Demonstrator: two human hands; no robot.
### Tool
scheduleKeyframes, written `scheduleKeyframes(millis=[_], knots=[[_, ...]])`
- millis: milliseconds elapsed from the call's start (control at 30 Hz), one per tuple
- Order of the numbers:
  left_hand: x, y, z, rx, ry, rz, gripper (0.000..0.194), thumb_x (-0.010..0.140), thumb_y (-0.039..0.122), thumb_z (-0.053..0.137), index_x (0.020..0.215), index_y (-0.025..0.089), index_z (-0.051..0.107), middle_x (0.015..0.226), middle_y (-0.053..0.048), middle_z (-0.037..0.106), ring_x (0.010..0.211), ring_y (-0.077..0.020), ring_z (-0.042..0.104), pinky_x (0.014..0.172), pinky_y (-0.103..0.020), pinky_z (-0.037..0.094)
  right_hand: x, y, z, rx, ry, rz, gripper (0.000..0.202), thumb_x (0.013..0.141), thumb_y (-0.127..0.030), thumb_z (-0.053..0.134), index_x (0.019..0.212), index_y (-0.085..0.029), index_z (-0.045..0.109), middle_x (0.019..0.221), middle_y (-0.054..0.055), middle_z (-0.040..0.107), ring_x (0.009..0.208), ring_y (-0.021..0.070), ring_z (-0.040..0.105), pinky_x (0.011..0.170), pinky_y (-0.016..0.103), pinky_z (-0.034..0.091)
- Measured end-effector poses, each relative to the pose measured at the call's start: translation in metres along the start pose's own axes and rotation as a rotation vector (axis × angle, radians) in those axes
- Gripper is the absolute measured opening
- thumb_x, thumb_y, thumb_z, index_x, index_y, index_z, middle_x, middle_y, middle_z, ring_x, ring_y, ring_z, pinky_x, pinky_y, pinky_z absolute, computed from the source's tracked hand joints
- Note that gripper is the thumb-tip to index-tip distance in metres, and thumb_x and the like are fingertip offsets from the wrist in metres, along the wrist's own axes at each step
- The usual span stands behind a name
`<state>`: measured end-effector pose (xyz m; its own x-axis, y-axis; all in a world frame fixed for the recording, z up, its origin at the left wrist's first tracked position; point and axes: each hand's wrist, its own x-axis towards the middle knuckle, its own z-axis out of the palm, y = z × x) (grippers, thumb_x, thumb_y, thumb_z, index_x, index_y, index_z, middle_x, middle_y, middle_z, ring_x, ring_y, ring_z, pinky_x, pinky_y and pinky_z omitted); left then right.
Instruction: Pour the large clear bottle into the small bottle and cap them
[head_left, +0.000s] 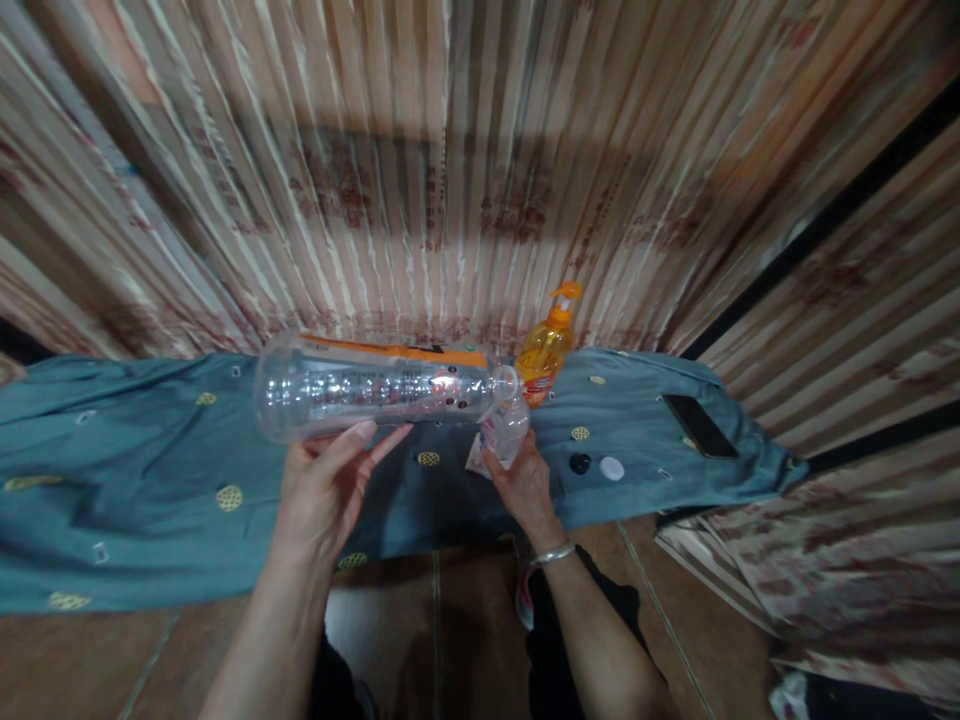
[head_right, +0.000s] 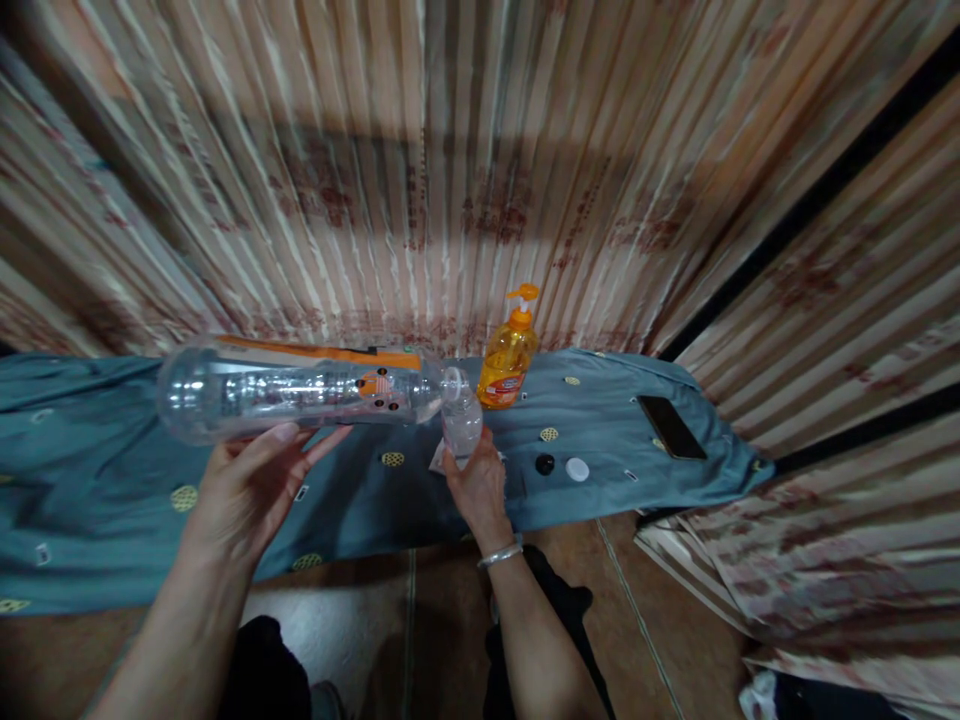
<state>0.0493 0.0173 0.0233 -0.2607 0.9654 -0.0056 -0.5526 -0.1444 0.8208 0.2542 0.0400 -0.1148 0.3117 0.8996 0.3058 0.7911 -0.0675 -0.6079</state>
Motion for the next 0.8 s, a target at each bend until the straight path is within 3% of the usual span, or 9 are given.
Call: scheduleKeyframes(millis=[300, 467, 600, 800], knots=[[-0.0006, 0.0014, -0.0033, 0.032, 0.016, 0.012, 0.028, 0.049, 0.025, 0.096, 0.057, 0.020, 0.069, 0.057, 0.004, 0.066, 0.061, -0.0139, 0.064, 0.090, -0.059, 0.061, -0.0008, -0.0025, -0.0008, -0.031, -0.030, 0.011, 0.051, 0.087, -0.038, 0.064, 0.126, -0.010, 0.049, 0.105, 0.018, 0.074, 0.096, 0.0283, 0.074, 0.081, 0.036, 0.057], [-0.0008, 0.0012, -0.0046, 0.034, 0.039, 0.003, 0.029, 0.048, 0.027, 0.097, 0.063, 0.020, 0.073, 0.067, 0.001, 0.072, 0.070, -0.0173, 0.069, 0.090, -0.056, 0.062, -0.0010, -0.0022, -0.0009, -0.063, -0.030, -0.018, 0.049, 0.088, -0.038, 0.063, 0.126, -0.009, 0.050, 0.100, 0.017, 0.074, 0.092, 0.0278, 0.074, 0.079, 0.035, 0.057], [-0.0014, 0.0017, -0.0026, 0.023, 0.067, 0.005, 0.031, 0.045, 0.025, 0.097, 0.055, 0.018, 0.069, 0.060, 0.002, 0.069, 0.068, -0.0166, 0.068, 0.085, -0.055, 0.064, -0.0018, 0.0000, 0.0020, -0.076, -0.024, -0.030, 0.051, 0.089, -0.039, 0.062, 0.128, -0.008, 0.048, 0.103, 0.018, 0.074, 0.092, 0.0284, 0.074, 0.079, 0.036, 0.057], [-0.0010, 0.0012, -0.0007, 0.013, 0.082, 0.001, 0.033, 0.042, 0.024, 0.098, 0.064, 0.019, 0.074, 0.069, 0.000, 0.074, 0.076, -0.0197, 0.071, 0.086, -0.055, 0.063, -0.0033, 0.0016, 0.0038, -0.065, -0.010, -0.045, 0.057, 0.090, -0.040, 0.061, 0.133, -0.005, 0.045, 0.107, 0.021, 0.073, 0.096, 0.0311, 0.073, 0.083, 0.040, 0.058]])
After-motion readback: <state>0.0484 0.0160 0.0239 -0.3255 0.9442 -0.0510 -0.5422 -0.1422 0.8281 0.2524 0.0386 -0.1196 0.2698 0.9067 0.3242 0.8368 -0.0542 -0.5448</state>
